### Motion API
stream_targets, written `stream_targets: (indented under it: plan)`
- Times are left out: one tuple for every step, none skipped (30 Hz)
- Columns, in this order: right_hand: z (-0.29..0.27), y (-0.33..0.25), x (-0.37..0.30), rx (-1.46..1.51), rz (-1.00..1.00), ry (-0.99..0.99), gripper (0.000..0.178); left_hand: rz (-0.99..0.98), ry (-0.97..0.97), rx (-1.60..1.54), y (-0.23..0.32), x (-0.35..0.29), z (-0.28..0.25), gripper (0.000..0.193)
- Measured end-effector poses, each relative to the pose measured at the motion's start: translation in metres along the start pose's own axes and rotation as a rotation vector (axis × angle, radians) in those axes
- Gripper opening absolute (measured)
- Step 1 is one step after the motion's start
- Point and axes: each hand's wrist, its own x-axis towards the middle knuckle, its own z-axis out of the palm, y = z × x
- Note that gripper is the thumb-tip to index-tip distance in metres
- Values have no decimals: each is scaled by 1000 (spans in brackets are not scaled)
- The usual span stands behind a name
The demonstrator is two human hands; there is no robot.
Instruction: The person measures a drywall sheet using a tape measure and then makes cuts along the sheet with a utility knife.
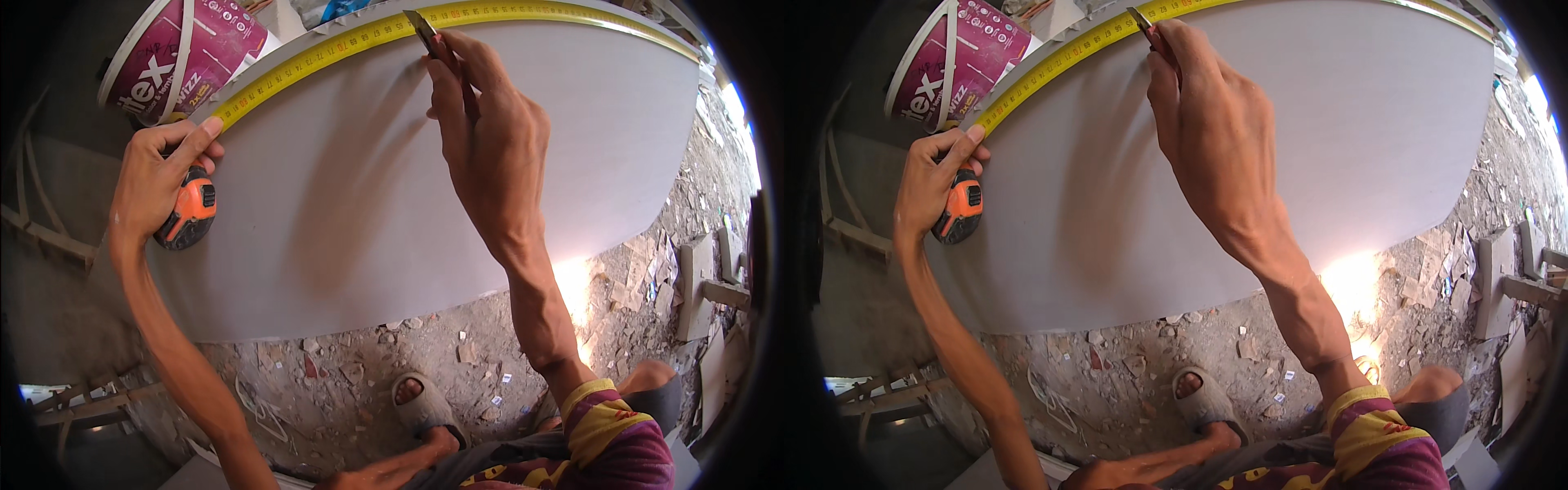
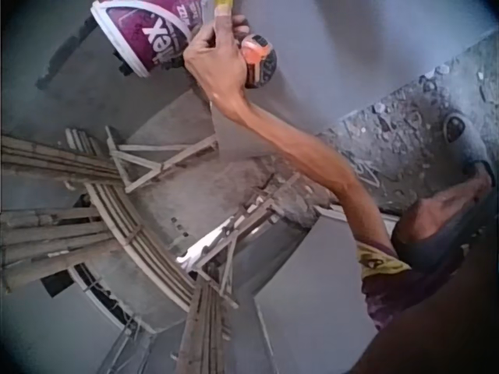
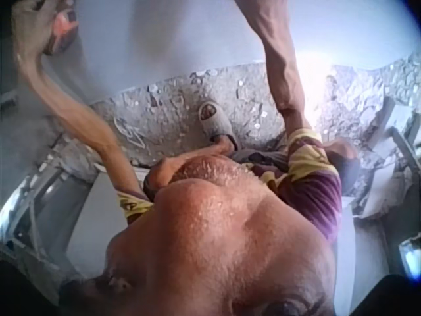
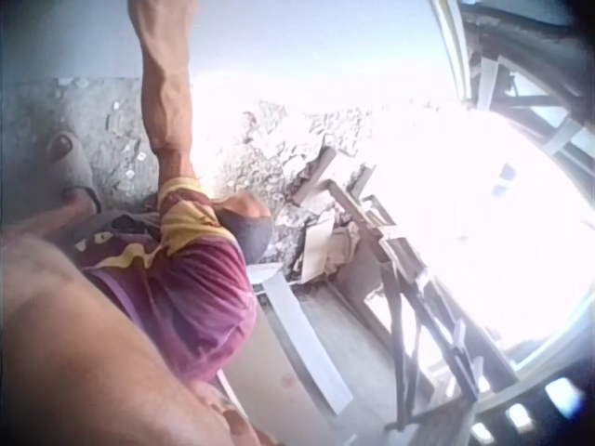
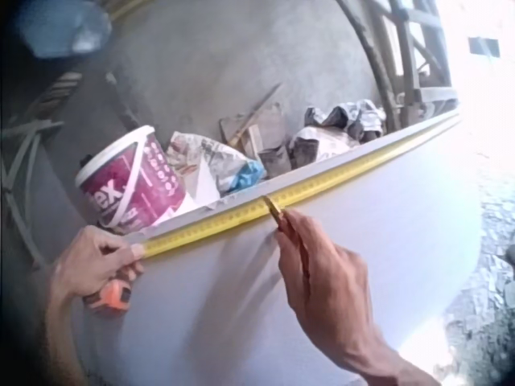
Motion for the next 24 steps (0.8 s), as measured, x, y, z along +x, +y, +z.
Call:
stream_targets:
  plan:
    - [1,-1,1,-4,-9,2,23,8,-2,-3,-1,1,0,53]
    - [2,-4,1,-8,-10,-4,22,16,-3,-3,-2,1,-1,53]
    - [2,-6,1,-12,-10,-10,22,23,-3,-4,-2,1,-1,53]
    - [3,-8,0,-17,-11,-15,21,7,-7,-17,-1,0,-2,52]
    - [2,-8,0,-53,-19,-21,24,-7,-11,-32,2,0,-2,52]
    - [2,-8,0,-90,-26,-27,27,-22,-14,-47,3,0,-2,51]
    - [2,-9,0,-126,-33,-33,30,-24,-12,-50,3,-1,-1,51]
    - [4,-10,0,-113,-29,-26,26,-27,-10,-50,4,-2,-1,51]
    - [5,-11,2,-99,-25,-20,22,-30,-8,-48,3,-3,-2,51]
    - [6,-12,2,-84,-19,-13,19,-24,-3,-42,2,-3,-2,51]
    - [6,-12,2,-77,-14,-6,19,-16,3,-39,-1,-2,-1,52]
    - [7,-13,2,-68,-7,1,19,-7,8,-35,-3,-1,0,52]
    - [7,-13,2,-60,-1,9,19,-10,13,-32,-2,-1,0,52]
    - [6,-14,2,-54,10,4,19,-10,17,-31,-1,-1,0,52]
    - [4,-15,3,-47,21,-1,20,-10,22,-30,1,-1,1,52]
    - [2,-15,4,-42,31,-6,20,-4,23,-32,1,0,1,52]
    - [3,-15,3,-47,29,-7,20,-4,21,-27,0,1,1,52]
    - [4,-14,2,-53,26,-8,20,-3,19,-23,-1,1,1,52]
    - [5,-14,1,-60,22,-8,20,-7,18,-14,-1,0,2,52]
    - [6,-14,2,-64,6,0,19,-9,20,-6,0,-1,1,52]
    - [8,-14,4,-67,-11,8,18,-11,21,2,2,-2,0,53]
    - [9,-14,6,-71,-27,17,17,-6,22,4,2,-2,0,53]
    - [8,-16,8,-71,-15,5,16,-1,22,4,0,-1,0,53]
    - [6,-20,10,-70,-3,-6,15,3,23,4,0,-1,0,53]
